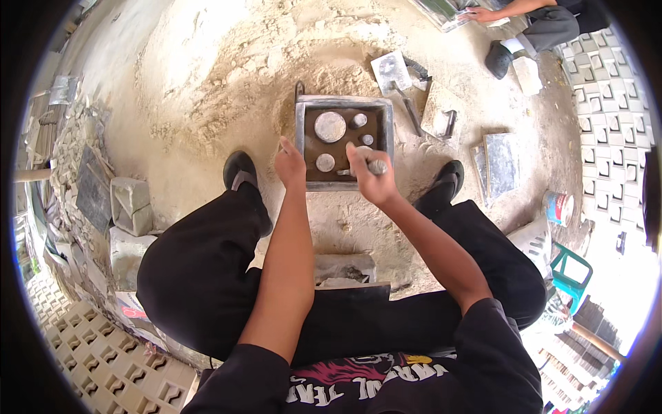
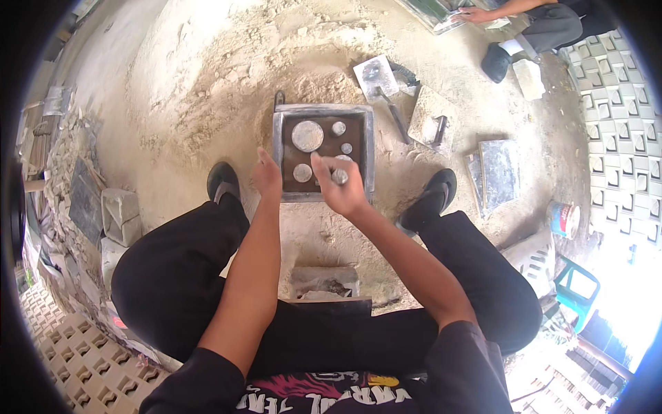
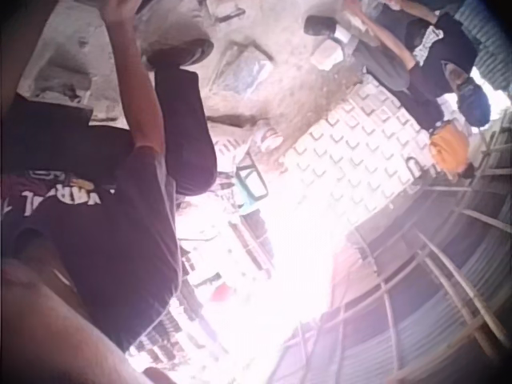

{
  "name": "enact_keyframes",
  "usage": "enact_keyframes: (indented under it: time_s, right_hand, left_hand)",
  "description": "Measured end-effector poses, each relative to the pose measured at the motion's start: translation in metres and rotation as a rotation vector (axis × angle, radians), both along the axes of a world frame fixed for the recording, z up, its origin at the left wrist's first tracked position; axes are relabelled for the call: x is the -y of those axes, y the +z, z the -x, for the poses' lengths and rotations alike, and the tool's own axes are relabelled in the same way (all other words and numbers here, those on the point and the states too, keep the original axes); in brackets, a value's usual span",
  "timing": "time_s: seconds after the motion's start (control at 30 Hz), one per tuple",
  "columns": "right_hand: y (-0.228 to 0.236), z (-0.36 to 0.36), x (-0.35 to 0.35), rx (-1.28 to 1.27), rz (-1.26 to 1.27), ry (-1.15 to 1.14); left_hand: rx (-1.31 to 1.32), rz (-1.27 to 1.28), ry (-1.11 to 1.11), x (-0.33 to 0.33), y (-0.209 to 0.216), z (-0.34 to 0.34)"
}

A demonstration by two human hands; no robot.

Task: The person prepares concrete tiles by cleaning a mold with a small trowel and adding fresh concrete mixture into the mold.

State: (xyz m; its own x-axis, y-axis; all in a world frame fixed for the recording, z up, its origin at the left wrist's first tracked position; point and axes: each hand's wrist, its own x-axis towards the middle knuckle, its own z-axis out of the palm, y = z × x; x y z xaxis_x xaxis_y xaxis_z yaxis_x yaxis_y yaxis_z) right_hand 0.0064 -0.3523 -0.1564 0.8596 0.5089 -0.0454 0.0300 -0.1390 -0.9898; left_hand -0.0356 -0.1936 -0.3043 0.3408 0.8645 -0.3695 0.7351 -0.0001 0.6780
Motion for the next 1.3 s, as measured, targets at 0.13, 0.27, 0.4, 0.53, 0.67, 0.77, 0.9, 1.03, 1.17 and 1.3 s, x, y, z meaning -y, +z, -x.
enact_keyframes:
  time_s: [0.13, 0.27, 0.4, 0.53, 0.67, 0.77, 0.9, 1.03, 1.17, 1.3]
  right_hand:
    - [-0.005, 0.004, 0.014, 0.063, -0.016, -0.011]
    - [0.005, -0.006, 0.011, 0.032, -0.025, 0.014]
    - [0.01, -0.006, 0.023, 0.025, 0.056, 0.074]
    - [0.021, -0.016, 0.018, -0.095, 0.081, 0.02]
    - [0.002, -0.008, 0.046, 0.007, 0.13, 0.076]
    - [0.003, -0.017, 0.048, 0.083, 0.122, 0.047]
    - [0.017, -0.01, 0.053, -0.05, 0.094, 0.027]
    - [0.009, -0.007, 0.05, -0.017, 0.142, -0.061]
    - [0.018, -0.003, 0.052, -0.075, 0.116, 0.046]
    - [0.032, -0.006, 0.035, -0.161, 0.138, 0.013]
  left_hand:
    - [0.019, -0.004, 0.022, 0.002, -0.003, -0.001]
    - [0.035, 0.0, -0.011, -0.004, -0.005, -0.008]
    - [0.01, -0.065, -0.009, 0.0, -0.006, -0.006]
    - [-0.02, -0.017, -0.028, -0.001, -0.009, 0.001]
    - [0.017, -0.006, -0.04, -0.001, -0.004, 0.0]
    - [0.027, -0.024, -0.039, 0.0, 0.002, -0.007]
    - [-0.027, -0.043, -0.031, 0.0, 0.003, -0.005]
    - [-0.003, -0.008, -0.002, -0.005, -0.006, -0.002]
    - [0.002, -0.031, -0.023, -0.001, -0.005, -0.002]
    - [0.034, -0.015, -0.01, -0.006, -0.006, -0.003]
